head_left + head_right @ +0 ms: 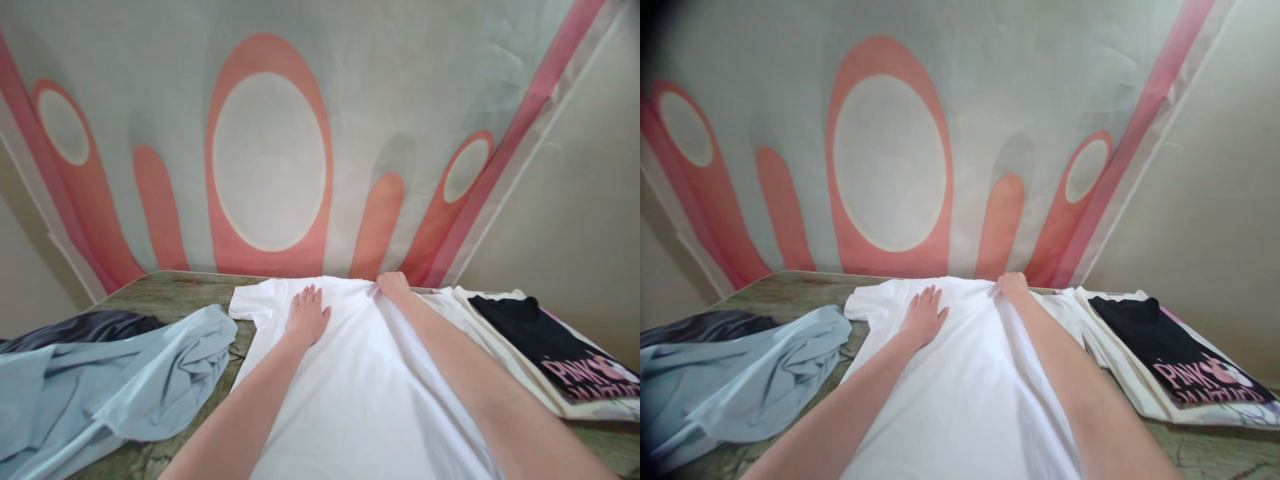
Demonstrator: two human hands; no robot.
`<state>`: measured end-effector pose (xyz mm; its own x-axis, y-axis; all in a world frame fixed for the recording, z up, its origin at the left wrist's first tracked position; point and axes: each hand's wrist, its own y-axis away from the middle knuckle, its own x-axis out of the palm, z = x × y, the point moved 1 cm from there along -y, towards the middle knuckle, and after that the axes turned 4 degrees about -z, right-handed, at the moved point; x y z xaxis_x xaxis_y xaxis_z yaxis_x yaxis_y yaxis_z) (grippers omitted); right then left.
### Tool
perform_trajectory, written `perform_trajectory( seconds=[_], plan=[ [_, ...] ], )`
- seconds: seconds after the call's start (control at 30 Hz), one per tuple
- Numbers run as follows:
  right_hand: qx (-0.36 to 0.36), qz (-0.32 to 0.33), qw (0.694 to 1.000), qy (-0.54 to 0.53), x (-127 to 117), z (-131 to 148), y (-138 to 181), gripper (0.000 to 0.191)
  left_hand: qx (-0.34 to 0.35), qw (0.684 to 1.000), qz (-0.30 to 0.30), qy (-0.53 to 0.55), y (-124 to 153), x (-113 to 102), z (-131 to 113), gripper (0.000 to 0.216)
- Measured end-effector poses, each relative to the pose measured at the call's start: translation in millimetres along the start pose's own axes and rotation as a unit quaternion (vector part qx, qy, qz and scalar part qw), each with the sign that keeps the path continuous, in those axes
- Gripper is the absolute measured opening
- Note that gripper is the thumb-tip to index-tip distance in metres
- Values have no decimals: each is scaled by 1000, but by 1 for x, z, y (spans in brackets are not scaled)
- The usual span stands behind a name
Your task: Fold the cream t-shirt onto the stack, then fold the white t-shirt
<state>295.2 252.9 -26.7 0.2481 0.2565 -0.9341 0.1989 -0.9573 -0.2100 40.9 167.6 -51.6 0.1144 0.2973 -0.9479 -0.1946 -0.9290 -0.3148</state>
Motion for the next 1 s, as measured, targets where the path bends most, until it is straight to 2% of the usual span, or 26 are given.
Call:
perform_trajectory(
  seconds=[0.07,0.17,0.3,0.43,0.53,0.63,0.73,0.9,1.0],
  plan=[
    [10,-7,1000,-10,4,2,2,33,15,1000,-13,-3,0,-4,-1,55],
    [17,-22,999,-27,3,-6,9,32,78,997,-13,6,2,-9,-5,52],
    [0,-27,998,-52,-4,-22,28,31,156,986,36,43,8,-7,-10,50],
    [-56,-53,986,-149,2,-23,63,34,163,984,57,52,12,-3,-11,54],
    [-81,-29,972,-217,19,-26,89,43,154,985,56,46,9,-2,-9,56],
    [-55,17,977,-203,36,-45,101,49,154,985,62,45,4,-2,-6,57],
    [-13,15,988,-155,41,-70,101,45,164,983,69,42,0,-1,-2,56],
    [-2,-51,992,-114,24,-87,116,34,173,982,66,32,-5,-3,4,54],
    [67,-54,985,-152,15,-89,138,29,157,985,71,17,-3,-14,-9,52]
  ],
)
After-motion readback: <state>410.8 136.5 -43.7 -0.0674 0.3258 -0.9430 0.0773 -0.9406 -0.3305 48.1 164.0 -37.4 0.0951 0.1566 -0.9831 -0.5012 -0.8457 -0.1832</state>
